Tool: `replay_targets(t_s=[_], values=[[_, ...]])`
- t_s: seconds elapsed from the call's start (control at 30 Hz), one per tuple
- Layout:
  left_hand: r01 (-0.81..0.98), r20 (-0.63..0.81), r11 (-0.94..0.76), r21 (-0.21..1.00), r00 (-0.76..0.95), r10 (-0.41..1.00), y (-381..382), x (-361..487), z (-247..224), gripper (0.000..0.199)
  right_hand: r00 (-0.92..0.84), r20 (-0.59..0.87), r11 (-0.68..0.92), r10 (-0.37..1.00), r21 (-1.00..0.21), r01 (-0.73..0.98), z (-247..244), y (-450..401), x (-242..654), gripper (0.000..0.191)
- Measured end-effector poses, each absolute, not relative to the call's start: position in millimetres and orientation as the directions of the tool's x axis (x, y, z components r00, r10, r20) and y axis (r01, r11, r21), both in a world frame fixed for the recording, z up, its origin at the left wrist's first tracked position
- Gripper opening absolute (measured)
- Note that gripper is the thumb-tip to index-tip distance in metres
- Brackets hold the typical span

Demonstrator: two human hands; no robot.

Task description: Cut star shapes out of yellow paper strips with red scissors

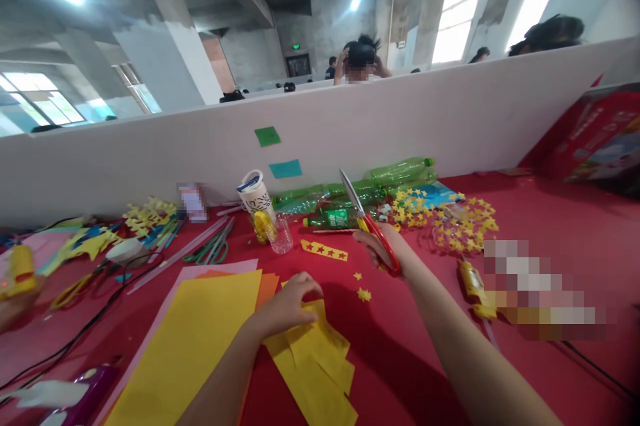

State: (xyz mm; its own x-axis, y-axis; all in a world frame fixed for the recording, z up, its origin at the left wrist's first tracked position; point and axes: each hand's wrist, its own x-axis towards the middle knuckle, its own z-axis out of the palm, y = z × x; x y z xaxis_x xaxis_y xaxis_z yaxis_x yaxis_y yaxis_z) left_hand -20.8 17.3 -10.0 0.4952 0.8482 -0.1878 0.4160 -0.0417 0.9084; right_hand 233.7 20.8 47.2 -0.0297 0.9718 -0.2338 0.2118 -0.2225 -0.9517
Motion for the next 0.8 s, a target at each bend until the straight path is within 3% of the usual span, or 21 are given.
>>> replay_targets(t_s=[0.13, 0.27, 0.43, 0.6, 0.8], values=[[0.601, -0.249, -0.305, 0.739, 0.664, 0.705, -1, -30, -9, 0.051, -0.028, -0.130, -0.123, 0.991, -0.974, 0.190, 55, 15, 233, 0.024], [0.657, -0.227, -0.503, 0.562, 0.707, 0.669, -3, -26, -16, 0.035, -0.026, -0.051, -0.046, 0.998, -0.987, 0.153, 64, 9, 233, 0.038], [0.661, -0.195, -0.497, 0.562, 0.690, 0.697, 0, -23, -20, 0.025, -0.038, -0.044, -0.039, 0.998, -0.991, 0.125, 67, 8, 235, 0.032], [0.664, -0.219, -0.488, 0.566, 0.692, 0.688, -13, -31, -13, 0.046, -0.039, -0.026, -0.022, 0.999, -0.995, 0.099, 71, 6, 239, 0.035], [0.698, -0.238, -0.458, 0.550, 0.657, 0.716, -15, -32, -16, 0.025, -0.030, -0.012, -0.008, 0.999, -0.993, 0.117, 74, 1, 238, 0.039]])
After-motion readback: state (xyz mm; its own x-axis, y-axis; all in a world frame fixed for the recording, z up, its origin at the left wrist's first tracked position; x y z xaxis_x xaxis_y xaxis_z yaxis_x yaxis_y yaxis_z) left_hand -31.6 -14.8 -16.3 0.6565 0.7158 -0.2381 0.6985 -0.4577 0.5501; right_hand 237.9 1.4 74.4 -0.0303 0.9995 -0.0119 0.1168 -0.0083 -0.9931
